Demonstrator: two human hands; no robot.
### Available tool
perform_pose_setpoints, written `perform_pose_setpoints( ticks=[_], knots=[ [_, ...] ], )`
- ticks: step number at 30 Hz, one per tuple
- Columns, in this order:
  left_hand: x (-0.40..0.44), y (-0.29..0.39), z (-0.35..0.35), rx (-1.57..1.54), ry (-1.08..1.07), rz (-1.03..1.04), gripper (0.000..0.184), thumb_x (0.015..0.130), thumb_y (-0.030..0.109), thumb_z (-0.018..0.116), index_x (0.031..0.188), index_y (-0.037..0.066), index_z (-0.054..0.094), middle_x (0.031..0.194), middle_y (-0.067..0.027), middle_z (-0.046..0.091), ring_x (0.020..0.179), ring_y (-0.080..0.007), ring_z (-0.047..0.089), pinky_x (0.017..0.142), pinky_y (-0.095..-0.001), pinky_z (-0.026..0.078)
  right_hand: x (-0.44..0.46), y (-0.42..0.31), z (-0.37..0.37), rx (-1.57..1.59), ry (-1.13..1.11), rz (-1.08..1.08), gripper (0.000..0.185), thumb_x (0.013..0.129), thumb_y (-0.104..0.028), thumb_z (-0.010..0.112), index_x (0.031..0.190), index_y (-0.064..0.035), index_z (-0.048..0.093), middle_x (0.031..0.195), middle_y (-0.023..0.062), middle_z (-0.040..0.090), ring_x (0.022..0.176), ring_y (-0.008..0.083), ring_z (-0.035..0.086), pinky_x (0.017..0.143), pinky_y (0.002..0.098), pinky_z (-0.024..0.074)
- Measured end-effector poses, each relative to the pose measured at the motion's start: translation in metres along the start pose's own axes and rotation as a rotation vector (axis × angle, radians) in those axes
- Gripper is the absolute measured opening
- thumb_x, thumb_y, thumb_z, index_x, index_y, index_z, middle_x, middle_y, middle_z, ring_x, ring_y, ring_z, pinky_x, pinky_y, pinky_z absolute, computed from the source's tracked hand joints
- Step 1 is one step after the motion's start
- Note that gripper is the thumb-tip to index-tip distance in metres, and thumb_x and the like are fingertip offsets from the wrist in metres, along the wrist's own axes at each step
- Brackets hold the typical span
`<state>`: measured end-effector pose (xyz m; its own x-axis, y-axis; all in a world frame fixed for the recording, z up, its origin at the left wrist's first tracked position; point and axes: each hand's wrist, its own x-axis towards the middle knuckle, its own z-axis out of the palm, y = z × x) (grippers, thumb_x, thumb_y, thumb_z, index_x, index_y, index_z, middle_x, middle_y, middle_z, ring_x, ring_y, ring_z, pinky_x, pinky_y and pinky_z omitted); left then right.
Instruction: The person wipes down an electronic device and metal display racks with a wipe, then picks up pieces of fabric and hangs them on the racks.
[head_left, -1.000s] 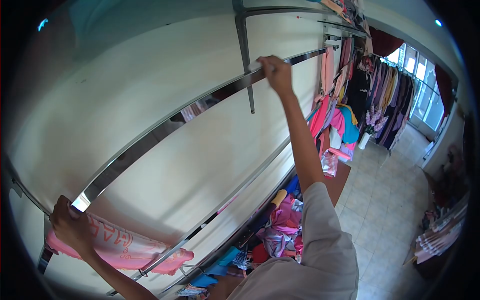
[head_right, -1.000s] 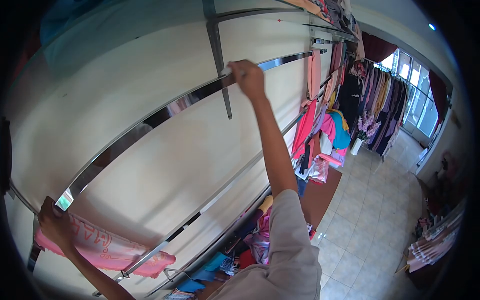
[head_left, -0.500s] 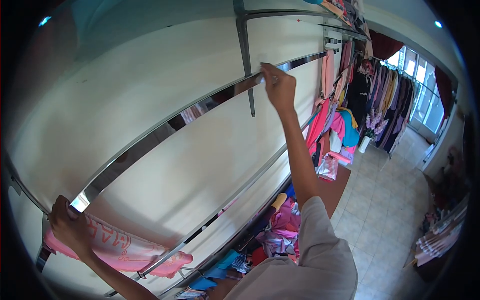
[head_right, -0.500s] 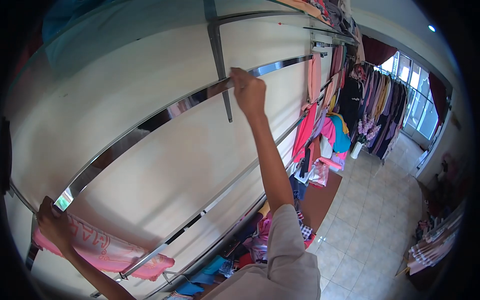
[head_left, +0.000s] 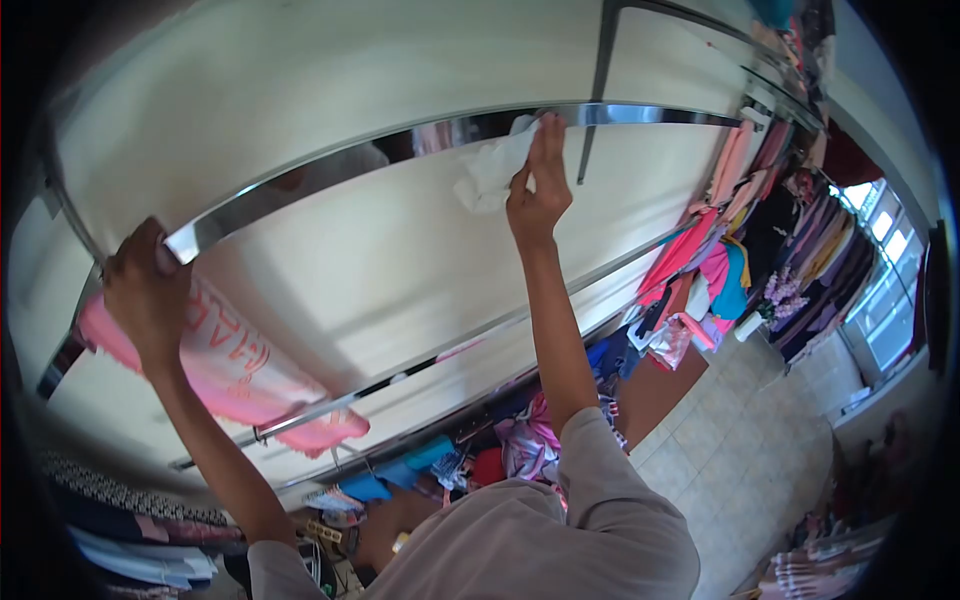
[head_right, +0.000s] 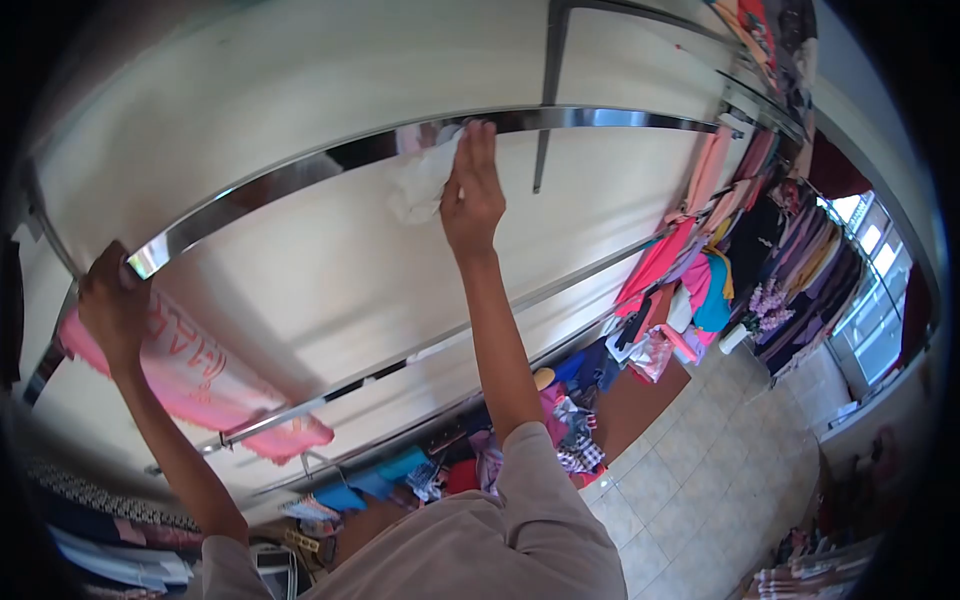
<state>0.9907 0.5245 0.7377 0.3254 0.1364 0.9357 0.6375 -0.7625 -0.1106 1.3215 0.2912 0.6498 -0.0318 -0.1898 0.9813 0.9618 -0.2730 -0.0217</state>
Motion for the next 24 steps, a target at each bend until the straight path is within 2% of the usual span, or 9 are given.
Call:
perform_pose_setpoints(
  ticks=[5, 6, 9, 12, 14, 16, 19, 21, 24],
  knots=[
    [0.003, 0.002, -0.004, -0.025, -0.056, -0.027, 0.028, 0.067, 0.02, 0.076, 0.083, 0.01, 0.056, 0.084, -0.0076, 0.065, 0.078, -0.0362, 0.061, 0.063, -0.0458, 0.048, -0.013, -0.063, 0.023, 0.309, 0.239, 0.677, 0.045, 0.097, -0.013, 0.048, 0.14, -0.0008, 0.04, 0.151, 0.0183, 0.028, 0.141, 0.0331, 0.024, 0.109, 0.0369, 0.028],
    [0.003, 0.003, -0.004, -0.009, -0.051, -0.028, 0.027, 0.067, 0.02, 0.075, 0.083, 0.01, 0.056, 0.084, -0.0074, 0.066, 0.077, -0.0359, 0.062, 0.063, -0.0457, 0.049, -0.015, -0.077, 0.031, 0.44, 0.238, 0.87, 0.054, 0.099, -0.037, 0.043, 0.143, -0.0076, 0.035, 0.15, 0.0145, 0.03, 0.135, 0.0276, 0.033, 0.103, 0.0397, 0.0342],
    [0.003, 0.003, -0.005, -0.004, 0.009, -0.027, 0.028, 0.066, 0.026, 0.076, 0.082, 0.011, 0.058, 0.081, -0.0069, 0.066, 0.076, -0.0347, 0.063, 0.063, -0.0441, 0.05, -0.022, -0.15, 0.027, 1.298, 0.257, 1.79, 0.061, 0.092, -0.064, 0.036, 0.131, -0.0173, 0.043, 0.124, 0.0118, 0.049, 0.094, 0.0193, 0.049, 0.073, 0.0365, 0.041],
    [0.001, 0.002, -0.002, 0.008, 0.059, 0.008, 0.028, 0.064, 0.028, 0.075, 0.081, 0.011, 0.06, 0.078, -0.0074, 0.065, 0.073, -0.0334, 0.063, 0.064, -0.0425, 0.05, -0.102, -0.227, 0.037, 1.123, -0.682, 1.179, 0.04, 0.089, -0.029, 0.058, 0.123, -0.0094, 0.051, 0.098, 0.0133, 0.065, 0.056, 0.018, 0.054, 0.054, 0.0287, 0.0429],
    [0.001, -0.008, 0.01, -0.014, 0.139, 0.077, 0.031, 0.064, 0.033, 0.076, 0.085, 0.014, 0.064, 0.082, -0.0073, 0.067, 0.074, -0.0332, 0.064, 0.063, -0.0418, 0.051, -0.148, -0.252, 0.04, 0.358, -0.697, 0.282, 0.043, 0.084, -0.031, 0.066, 0.116, -0.0044, 0.057, 0.087, 0.0159, 0.067, 0.063, 0.0247, 0.062, 0.058, 0.0354, 0.0463],
    [-0.003, -0.017, 0.014, -0.038, 0.135, 0.099, 0.034, 0.065, 0.037, 0.077, 0.09, 0.016, 0.065, 0.084, -0.0066, 0.068, 0.075, -0.0328, 0.065, 0.063, -0.041, 0.052, -0.221, -0.257, 0.037, 0.228, -0.934, -0.032, 0.043, 0.083, -0.04, 0.066, 0.107, -0.0041, 0.062, 0.081, 0.0159, 0.066, 0.067, 0.0291, 0.063, 0.063, 0.0401, 0.0476],
    [0.0, -0.015, 0.008, -0.018, 0.035, 0.094, 0.04, 0.064, 0.035, 0.08, 0.095, 0.014, 0.066, 0.084, -0.0076, 0.068, 0.074, -0.0303, 0.065, 0.065, -0.0376, 0.053, -0.212, -0.269, 0.028, 0.199, -1.353, 0.145, 0.033, 0.079, -0.039, 0.065, 0.087, -0.0069, 0.066, 0.075, 0.0126, 0.064, 0.072, 0.0308, 0.062, 0.069, 0.0424, 0.0472],
    [0.003, -0.01, -0.007, -0.181, -0.051, 0.126, 0.036, 0.07, 0.029, 0.075, 0.087, 0.004, 0.056, 0.081, -0.0127, 0.06, 0.083, -0.031, 0.059, 0.08, -0.0441, 0.043, -0.24, -0.267, 0.032, 0.269, -1.27, 0.155, 0.024, 0.077, -0.033, 0.063, 0.082, -0.0098, 0.067, 0.076, 0.0077, 0.064, 0.077, 0.027, 0.061, 0.068, 0.0427, 0.0448],
    [-0.002, -0.013, -0.014, -0.225, -0.04, 0.157, 0.037, 0.064, 0.027, 0.078, 0.085, 0.006, 0.055, 0.082, -0.0128, 0.061, 0.081, -0.0305, 0.06, 0.076, -0.0428, 0.044, -0.242, -0.268, 0.026, 0.299, -1.139, 0.142, 0.018, 0.076, -0.024, 0.065, 0.079, -0.0063, 0.064, 0.072, 0.0095, 0.061, 0.074, 0.0279, 0.061, 0.066, 0.0429, 0.0436]
  ],
)
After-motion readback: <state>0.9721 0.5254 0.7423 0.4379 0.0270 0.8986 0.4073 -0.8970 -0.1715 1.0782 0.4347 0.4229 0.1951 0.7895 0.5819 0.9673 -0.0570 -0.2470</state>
